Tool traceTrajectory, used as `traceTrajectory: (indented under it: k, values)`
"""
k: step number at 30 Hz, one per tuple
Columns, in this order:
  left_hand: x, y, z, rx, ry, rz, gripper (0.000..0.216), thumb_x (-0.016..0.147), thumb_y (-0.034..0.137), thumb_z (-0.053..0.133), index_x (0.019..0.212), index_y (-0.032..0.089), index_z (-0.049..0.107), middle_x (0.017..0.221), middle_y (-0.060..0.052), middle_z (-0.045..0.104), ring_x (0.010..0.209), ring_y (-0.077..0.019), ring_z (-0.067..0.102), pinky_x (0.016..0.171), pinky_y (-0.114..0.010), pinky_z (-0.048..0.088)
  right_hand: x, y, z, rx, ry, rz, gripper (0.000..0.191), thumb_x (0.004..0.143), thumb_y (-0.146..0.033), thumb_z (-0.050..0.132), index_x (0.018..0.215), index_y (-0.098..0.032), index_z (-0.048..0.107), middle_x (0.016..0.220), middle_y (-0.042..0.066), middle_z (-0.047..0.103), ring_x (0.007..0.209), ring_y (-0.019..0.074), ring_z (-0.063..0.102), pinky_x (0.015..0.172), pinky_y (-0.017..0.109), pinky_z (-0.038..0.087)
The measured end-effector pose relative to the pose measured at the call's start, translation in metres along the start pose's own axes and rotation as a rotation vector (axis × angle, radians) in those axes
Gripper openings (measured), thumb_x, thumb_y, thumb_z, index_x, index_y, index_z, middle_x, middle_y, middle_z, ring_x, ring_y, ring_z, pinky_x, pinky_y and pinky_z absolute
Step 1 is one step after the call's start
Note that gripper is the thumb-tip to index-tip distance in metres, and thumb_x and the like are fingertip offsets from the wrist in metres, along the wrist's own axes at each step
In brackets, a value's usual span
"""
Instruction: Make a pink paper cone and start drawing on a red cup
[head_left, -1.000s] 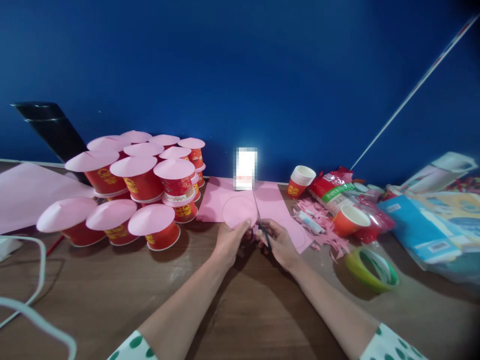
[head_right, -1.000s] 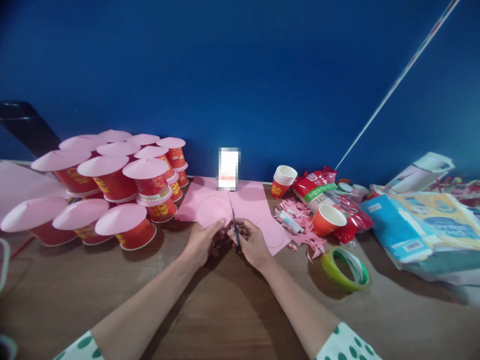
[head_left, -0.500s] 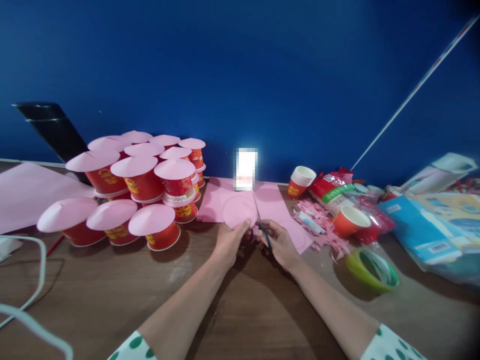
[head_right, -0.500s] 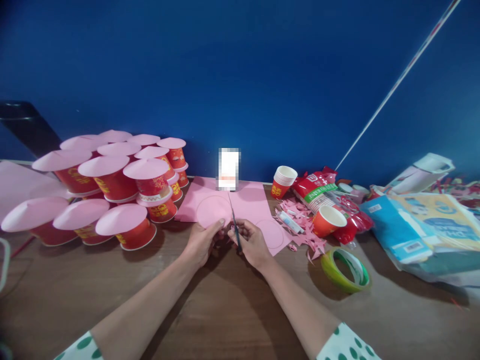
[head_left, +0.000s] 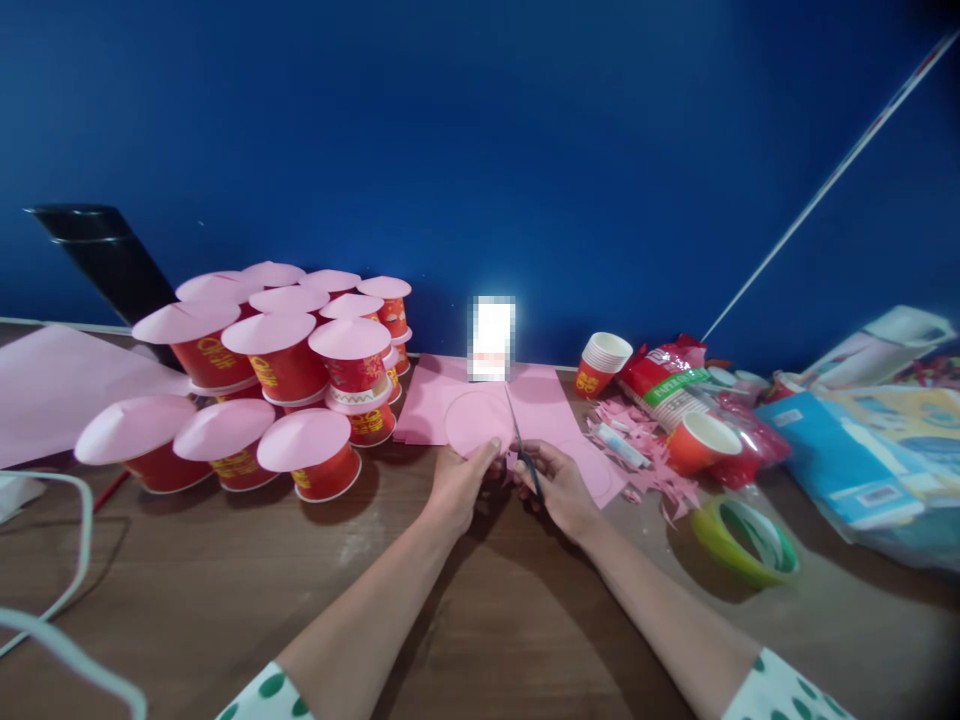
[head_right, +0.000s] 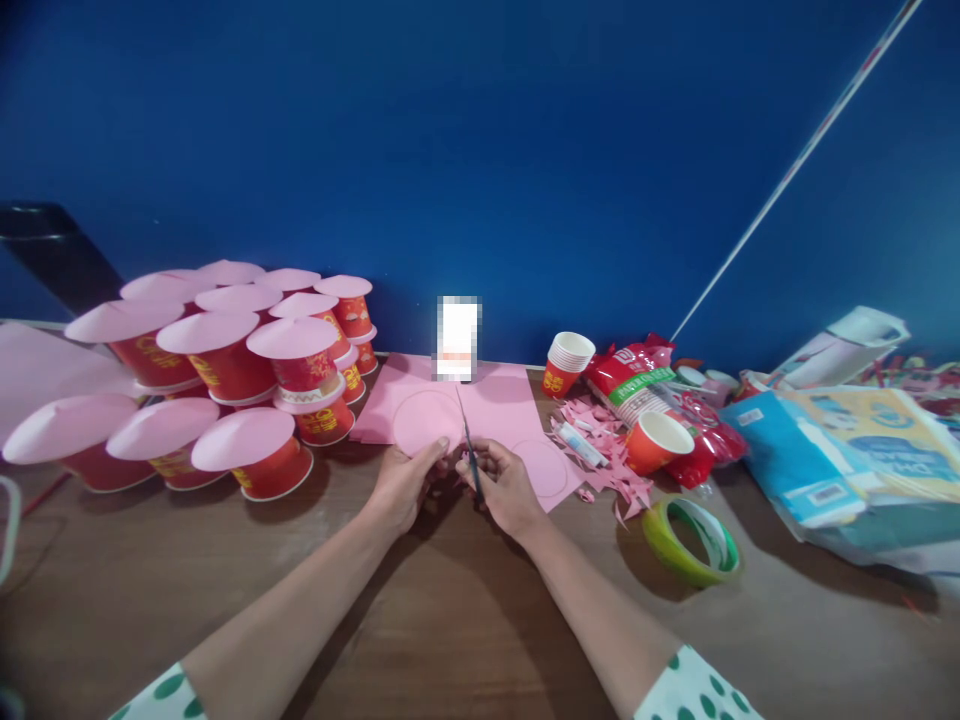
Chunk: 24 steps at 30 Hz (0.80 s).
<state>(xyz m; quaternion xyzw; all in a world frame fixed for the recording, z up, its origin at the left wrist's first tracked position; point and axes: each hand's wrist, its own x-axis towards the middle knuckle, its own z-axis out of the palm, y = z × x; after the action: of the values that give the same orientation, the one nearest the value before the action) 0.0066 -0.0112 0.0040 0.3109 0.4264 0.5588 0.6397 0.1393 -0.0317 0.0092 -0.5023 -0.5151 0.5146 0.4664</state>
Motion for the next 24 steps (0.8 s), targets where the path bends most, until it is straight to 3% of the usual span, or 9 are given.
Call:
traceTrajectory:
  k: [7,24]
  values:
    - [0.0002,-0.0002,0.0001,-0.009,0.011,0.078,0.032,0.059,0.039,0.077,0.067,0.011,0.063,0.055,-0.001,0.058,0.047,-0.0091,0.05,0.047,-0.021,0.041,-0.0004,-0.0024,0.0003,-0.028,-0.009,-0.002,0.047,0.067,-0.05,0.071,0.099,-0.018,0.06,0.062,-0.003,0.056,0.048,0.0086,0.049,0.037,0.017,0.035]
    - [0.0022,-0.0036,-0.0018,0.044,0.0,0.088,0.031,0.062,0.037,0.075,0.073,0.01,0.066,0.058,-0.002,0.059,0.048,-0.009,0.048,0.048,-0.022,0.04,-0.0004,-0.0029,-0.0015,-0.025,-0.044,-0.031,0.044,0.069,-0.047,0.069,0.099,-0.017,0.058,0.066,-0.002,0.057,0.051,0.0091,0.053,0.04,0.018,0.038]
